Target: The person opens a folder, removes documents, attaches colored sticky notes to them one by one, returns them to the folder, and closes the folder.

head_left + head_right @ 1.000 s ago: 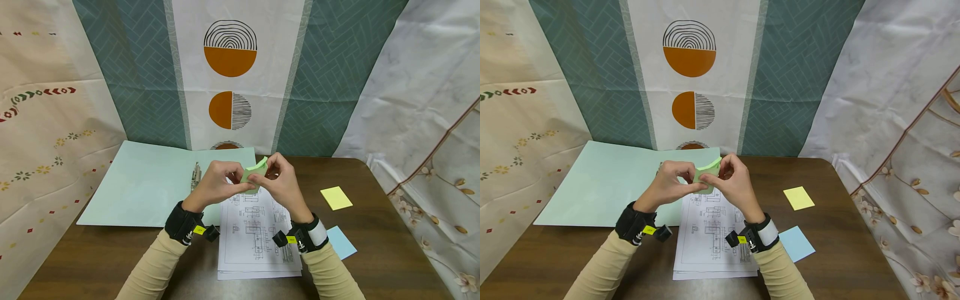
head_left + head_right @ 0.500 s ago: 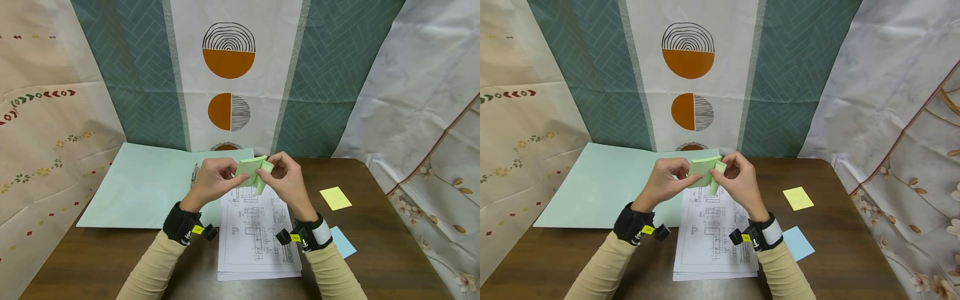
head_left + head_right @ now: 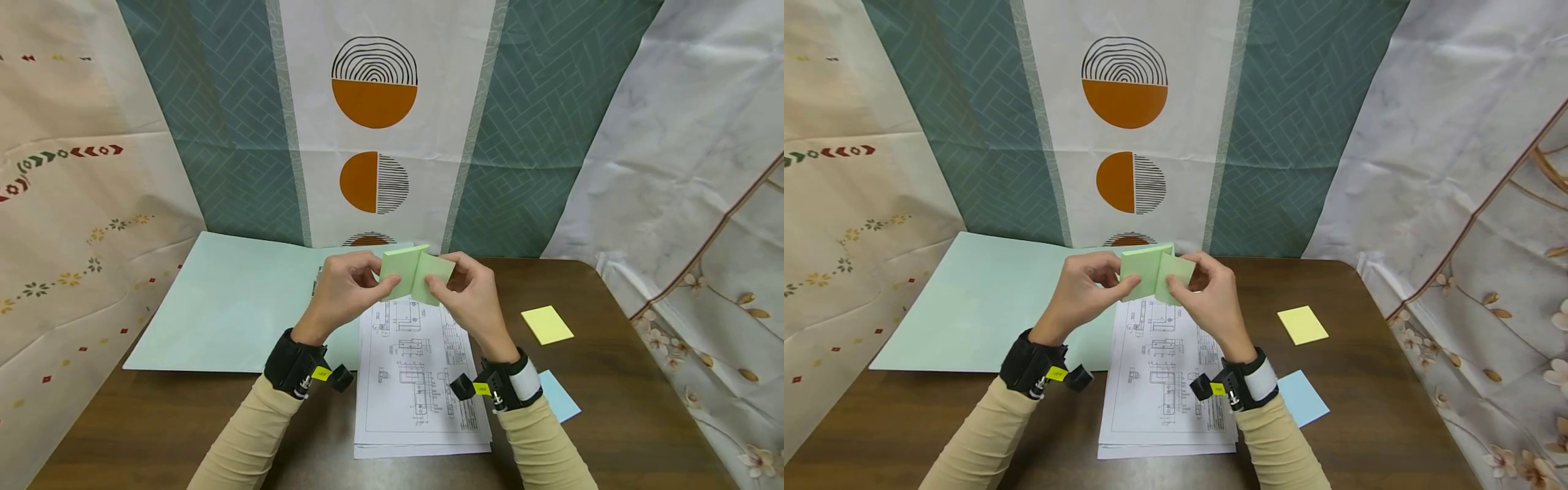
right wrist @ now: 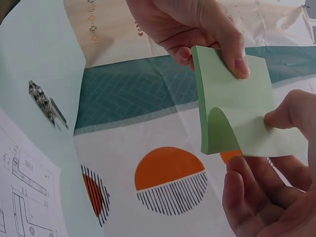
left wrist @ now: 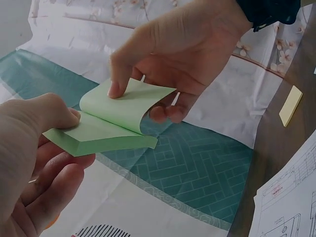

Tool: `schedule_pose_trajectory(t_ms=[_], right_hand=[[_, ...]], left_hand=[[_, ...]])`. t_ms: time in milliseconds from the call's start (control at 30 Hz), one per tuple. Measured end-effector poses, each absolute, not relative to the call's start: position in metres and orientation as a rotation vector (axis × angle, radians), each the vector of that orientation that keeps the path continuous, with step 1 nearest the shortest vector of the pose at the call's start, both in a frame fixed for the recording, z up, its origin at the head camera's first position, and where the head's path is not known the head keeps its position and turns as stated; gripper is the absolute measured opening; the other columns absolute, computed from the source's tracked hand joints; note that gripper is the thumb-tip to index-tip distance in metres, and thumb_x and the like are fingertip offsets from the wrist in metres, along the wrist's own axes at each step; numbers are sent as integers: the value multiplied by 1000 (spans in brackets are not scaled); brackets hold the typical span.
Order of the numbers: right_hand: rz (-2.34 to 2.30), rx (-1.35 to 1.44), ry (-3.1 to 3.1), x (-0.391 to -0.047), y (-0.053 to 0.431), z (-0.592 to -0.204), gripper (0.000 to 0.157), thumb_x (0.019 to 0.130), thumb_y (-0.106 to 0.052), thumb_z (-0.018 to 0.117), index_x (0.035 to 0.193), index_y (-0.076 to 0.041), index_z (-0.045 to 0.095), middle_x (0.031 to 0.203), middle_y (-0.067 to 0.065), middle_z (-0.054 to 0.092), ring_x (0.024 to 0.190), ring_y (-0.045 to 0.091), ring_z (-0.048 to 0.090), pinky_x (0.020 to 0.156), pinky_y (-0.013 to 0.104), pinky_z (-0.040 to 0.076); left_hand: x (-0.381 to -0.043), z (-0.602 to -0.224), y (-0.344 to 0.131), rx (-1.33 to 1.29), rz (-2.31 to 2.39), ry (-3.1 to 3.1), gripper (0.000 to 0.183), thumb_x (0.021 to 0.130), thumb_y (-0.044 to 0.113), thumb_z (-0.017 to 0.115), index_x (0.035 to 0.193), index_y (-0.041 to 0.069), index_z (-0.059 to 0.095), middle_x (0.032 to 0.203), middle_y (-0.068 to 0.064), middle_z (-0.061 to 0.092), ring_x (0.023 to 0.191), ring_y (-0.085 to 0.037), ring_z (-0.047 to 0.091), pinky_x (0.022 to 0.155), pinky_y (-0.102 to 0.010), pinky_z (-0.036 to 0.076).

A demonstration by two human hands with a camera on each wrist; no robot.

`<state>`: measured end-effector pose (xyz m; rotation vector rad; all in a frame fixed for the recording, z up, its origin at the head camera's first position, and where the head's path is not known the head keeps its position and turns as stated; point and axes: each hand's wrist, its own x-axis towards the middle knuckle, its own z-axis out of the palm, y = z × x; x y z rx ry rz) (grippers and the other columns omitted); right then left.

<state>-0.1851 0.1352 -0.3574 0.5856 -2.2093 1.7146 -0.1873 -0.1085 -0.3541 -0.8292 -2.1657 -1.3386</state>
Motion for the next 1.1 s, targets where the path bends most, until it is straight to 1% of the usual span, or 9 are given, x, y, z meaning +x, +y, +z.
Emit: schedule_pose_trajectory(t_ms=[133,233,433,733,1100], right_hand=[[1706,543,-2228,-185,135,-356,20,97,1,80,114,12,78,108,34,81,79,-2,75,76,18,63],[1715,512,-2217,-185,134,-356,18,96,2,80,111,13,80,105,34,81,76,-2,76,74,18,64],[1730,467,-2186,-184,135,-356,21,95,3,79,113,13,81,104,35,82,76,-3,77,73,19,64],[1733,431,-2176,-185,138,-354,19,95,4,77,112,13,81,104,36,82,75,-2,77,73,19,65],[1726,425,-2188,-185,138,-354,14,95,6,77,106,14,80,101,37,81,74,-2,77,71,19,64]], left_hand=[[-188,-355,-109,-814,-1328,-2171,11,92,2,89,88,1,78,78,-12,76,58,-10,62,58,-22,51],[-188,-355,-109,-800,-1335,-2172,11,92,2,88,87,1,78,77,-12,76,58,-11,63,58,-23,51],[-189,-355,-110,-786,-1353,-2171,10,92,2,88,89,-1,78,82,-15,79,60,-14,66,60,-23,54],[-193,-357,-113,-783,-1349,-2167,11,93,0,86,87,-2,76,84,-16,79,61,-15,67,63,-22,56],[-192,-354,-119,-772,-1383,-2194,12,93,0,86,87,-1,76,82,-15,77,64,-13,68,65,-22,57]])
